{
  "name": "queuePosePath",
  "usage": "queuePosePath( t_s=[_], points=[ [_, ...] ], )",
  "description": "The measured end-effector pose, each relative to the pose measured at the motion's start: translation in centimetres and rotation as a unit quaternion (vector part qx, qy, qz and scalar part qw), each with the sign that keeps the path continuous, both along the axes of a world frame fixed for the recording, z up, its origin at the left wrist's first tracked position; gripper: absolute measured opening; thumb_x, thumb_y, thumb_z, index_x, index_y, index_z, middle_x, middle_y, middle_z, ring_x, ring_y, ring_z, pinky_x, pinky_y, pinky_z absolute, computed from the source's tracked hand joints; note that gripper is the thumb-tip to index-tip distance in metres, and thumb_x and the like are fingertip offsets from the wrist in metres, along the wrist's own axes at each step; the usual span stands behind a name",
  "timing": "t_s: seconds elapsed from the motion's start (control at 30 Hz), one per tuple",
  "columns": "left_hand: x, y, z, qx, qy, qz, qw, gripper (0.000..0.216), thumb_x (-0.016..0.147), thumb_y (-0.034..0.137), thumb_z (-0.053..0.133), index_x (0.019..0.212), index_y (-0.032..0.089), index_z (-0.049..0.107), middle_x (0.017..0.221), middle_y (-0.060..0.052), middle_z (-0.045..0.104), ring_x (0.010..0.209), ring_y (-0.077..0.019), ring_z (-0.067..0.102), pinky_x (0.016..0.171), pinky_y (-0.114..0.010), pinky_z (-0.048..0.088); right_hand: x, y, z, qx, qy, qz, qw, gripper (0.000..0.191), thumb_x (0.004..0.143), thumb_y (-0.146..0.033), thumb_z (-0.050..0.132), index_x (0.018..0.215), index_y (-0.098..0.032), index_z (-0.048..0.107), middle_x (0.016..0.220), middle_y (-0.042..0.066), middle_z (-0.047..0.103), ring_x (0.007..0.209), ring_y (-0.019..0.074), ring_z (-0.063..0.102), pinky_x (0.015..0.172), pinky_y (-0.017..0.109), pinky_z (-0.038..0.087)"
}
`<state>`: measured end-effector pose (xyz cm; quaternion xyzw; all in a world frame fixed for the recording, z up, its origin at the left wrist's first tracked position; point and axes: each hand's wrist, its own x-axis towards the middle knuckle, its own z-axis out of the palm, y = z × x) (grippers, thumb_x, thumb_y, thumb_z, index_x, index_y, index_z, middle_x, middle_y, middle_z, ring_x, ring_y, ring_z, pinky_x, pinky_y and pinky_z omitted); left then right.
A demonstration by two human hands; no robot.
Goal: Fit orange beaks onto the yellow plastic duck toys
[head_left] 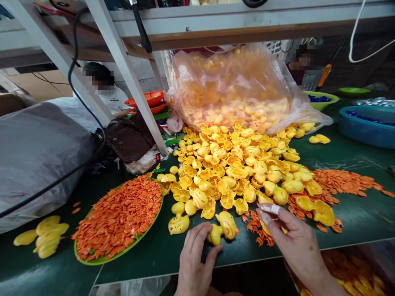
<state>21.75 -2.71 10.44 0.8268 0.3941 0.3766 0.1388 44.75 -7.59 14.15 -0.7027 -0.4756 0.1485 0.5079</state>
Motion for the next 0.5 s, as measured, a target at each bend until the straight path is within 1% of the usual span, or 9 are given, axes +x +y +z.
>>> queuePosePath(
  t_s=[0.07, 0.13, 0.23, 0.3, 0.4, 0.47, 0.5],
  points=[
    [0.0, -0.2, 0.3, -0.002, -0.010, 0.000, 1.000, 0.039, 0.081, 0.022, 0.062, 0.118, 0.022, 0.048, 0.111, -0.007, 0.061, 0.104, -0.0182, 0.059, 0.088, -0.031, 0.052, -1.0, -0.4, -0.6, -0.015, 0.046, 0.043, 0.998, 0.028, 0.081, -0.042, 0.060, 0.098, -0.021, 0.067, 0.096, 0.007, 0.072, 0.078, 0.0203, 0.069, 0.066, 0.027, 0.059],
    [-0.1, -0.3, 0.5, -0.001, -0.017, -0.002, 1.000, 0.039, 0.081, 0.021, 0.062, 0.118, 0.022, 0.048, 0.111, -0.006, 0.061, 0.104, -0.0183, 0.058, 0.088, -0.031, 0.051, -2.0, -0.5, -1.1, -0.026, 0.098, 0.090, 0.991, 0.030, 0.081, -0.040, 0.061, 0.104, -0.021, 0.064, 0.099, 0.008, 0.070, 0.081, 0.0204, 0.068, 0.065, 0.027, 0.059],
    [-0.1, -0.4, 0.8, 0.003, -0.030, -0.003, 1.000, 0.041, 0.081, 0.022, 0.062, 0.119, 0.022, 0.047, 0.111, -0.007, 0.061, 0.104, -0.0191, 0.059, 0.088, -0.032, 0.052, -3.4, -0.5, -1.4, -0.034, 0.178, 0.137, 0.974, 0.035, 0.077, -0.034, 0.066, 0.108, -0.020, 0.060, 0.105, 0.010, 0.068, 0.087, 0.0217, 0.067, 0.067, 0.029, 0.059],
    [-0.1, -0.6, 1.0, -0.003, -0.032, -0.005, 0.999, 0.042, 0.081, 0.024, 0.062, 0.120, 0.022, 0.047, 0.110, -0.007, 0.062, 0.103, -0.0193, 0.060, 0.087, -0.032, 0.052, -4.2, -0.5, -1.6, -0.026, 0.222, 0.164, 0.961, 0.041, 0.074, -0.030, 0.069, 0.112, -0.020, 0.058, 0.108, 0.010, 0.067, 0.092, 0.0230, 0.066, 0.067, 0.029, 0.059],
    [0.3, -1.1, 1.3, -0.019, -0.039, -0.027, 0.999, 0.042, 0.081, 0.024, 0.063, 0.119, 0.023, 0.047, 0.111, -0.007, 0.062, 0.103, -0.0193, 0.060, 0.086, -0.031, 0.053, -4.7, -0.4, -1.5, -0.010, 0.266, 0.186, 0.946, 0.046, 0.073, -0.027, 0.070, 0.116, -0.021, 0.056, 0.109, 0.010, 0.067, 0.095, 0.0235, 0.065, 0.072, 0.031, 0.058],
    [0.6, -1.4, 1.5, -0.029, -0.049, -0.065, 0.996, 0.042, 0.081, 0.027, 0.064, 0.118, 0.024, 0.047, 0.111, -0.007, 0.062, 0.103, -0.0196, 0.061, 0.085, -0.032, 0.053, -4.3, -0.5, -1.1, -0.015, 0.278, 0.187, 0.942, 0.042, 0.075, -0.029, 0.069, 0.115, -0.021, 0.057, 0.110, 0.010, 0.067, 0.098, 0.0235, 0.065, 0.077, 0.033, 0.057],
    [0.8, -1.6, 1.7, -0.035, -0.053, -0.087, 0.994, 0.042, 0.081, 0.031, 0.064, 0.118, 0.024, 0.047, 0.111, -0.008, 0.062, 0.102, -0.0200, 0.061, 0.084, -0.032, 0.054, -3.8, -0.7, -0.8, -0.023, 0.274, 0.184, 0.944, 0.040, 0.076, -0.031, 0.068, 0.113, -0.021, 0.058, 0.110, 0.010, 0.067, 0.098, 0.0236, 0.064, 0.079, 0.033, 0.057]
  ],
)
